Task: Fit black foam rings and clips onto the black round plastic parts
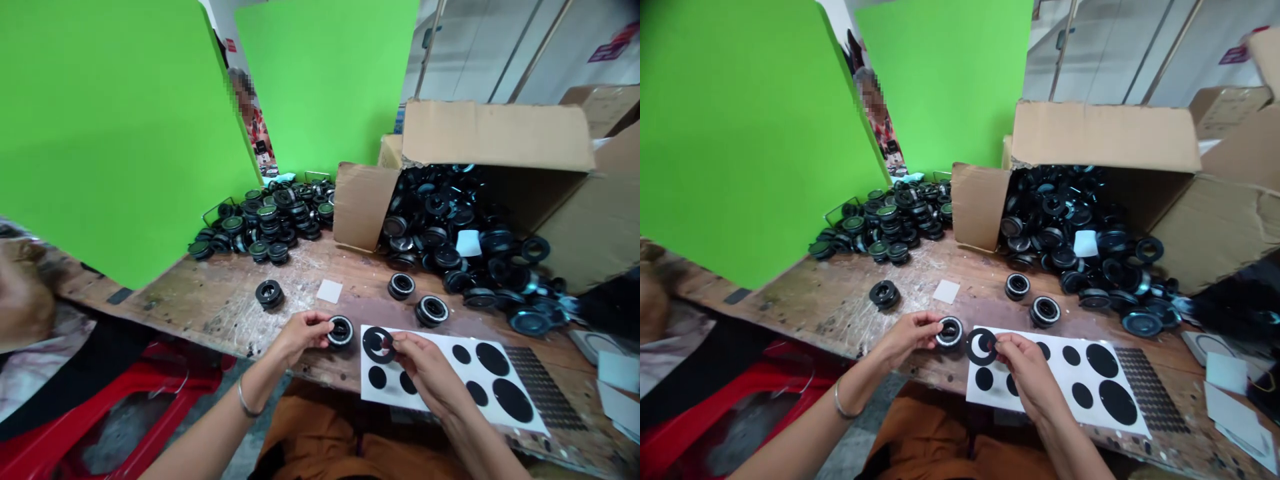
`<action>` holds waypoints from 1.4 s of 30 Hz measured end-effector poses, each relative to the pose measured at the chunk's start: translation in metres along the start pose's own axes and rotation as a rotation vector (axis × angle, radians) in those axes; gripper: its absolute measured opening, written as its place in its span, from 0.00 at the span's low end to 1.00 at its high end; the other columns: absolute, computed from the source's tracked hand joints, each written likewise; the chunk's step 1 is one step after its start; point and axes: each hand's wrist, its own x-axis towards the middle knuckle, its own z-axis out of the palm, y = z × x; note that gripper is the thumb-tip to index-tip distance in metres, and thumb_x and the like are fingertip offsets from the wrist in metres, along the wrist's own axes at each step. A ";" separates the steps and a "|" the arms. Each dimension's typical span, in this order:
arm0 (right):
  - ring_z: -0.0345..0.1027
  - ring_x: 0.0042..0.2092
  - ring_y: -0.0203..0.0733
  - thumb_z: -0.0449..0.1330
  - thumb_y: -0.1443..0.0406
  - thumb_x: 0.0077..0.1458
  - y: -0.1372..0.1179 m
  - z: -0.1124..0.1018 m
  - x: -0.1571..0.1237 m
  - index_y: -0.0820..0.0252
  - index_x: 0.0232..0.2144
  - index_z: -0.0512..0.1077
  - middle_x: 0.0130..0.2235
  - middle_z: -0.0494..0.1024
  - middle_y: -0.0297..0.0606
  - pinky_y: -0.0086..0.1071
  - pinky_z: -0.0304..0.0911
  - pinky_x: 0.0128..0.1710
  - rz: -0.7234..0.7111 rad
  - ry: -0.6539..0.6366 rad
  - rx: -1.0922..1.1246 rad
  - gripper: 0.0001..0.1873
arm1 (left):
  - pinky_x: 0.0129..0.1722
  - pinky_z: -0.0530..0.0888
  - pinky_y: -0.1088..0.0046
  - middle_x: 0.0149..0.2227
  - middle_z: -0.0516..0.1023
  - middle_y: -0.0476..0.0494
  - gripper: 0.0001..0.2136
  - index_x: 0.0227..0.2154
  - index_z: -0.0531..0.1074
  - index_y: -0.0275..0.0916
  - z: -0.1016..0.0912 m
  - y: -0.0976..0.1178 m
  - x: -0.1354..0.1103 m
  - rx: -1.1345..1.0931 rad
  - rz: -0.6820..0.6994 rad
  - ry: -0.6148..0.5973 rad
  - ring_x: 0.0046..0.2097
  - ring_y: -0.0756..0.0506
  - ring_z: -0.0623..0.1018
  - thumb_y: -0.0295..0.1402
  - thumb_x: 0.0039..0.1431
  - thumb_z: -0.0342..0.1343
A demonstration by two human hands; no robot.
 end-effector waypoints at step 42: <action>0.63 0.30 0.38 0.63 0.61 0.41 0.028 0.050 0.041 0.62 0.22 0.73 0.25 0.74 0.34 0.31 0.56 0.34 -0.059 0.061 -0.335 0.08 | 0.30 0.78 0.74 0.32 0.79 0.41 0.17 0.35 0.77 0.30 0.003 -0.029 -0.013 -0.243 0.026 0.039 0.26 0.51 0.77 0.32 0.42 0.71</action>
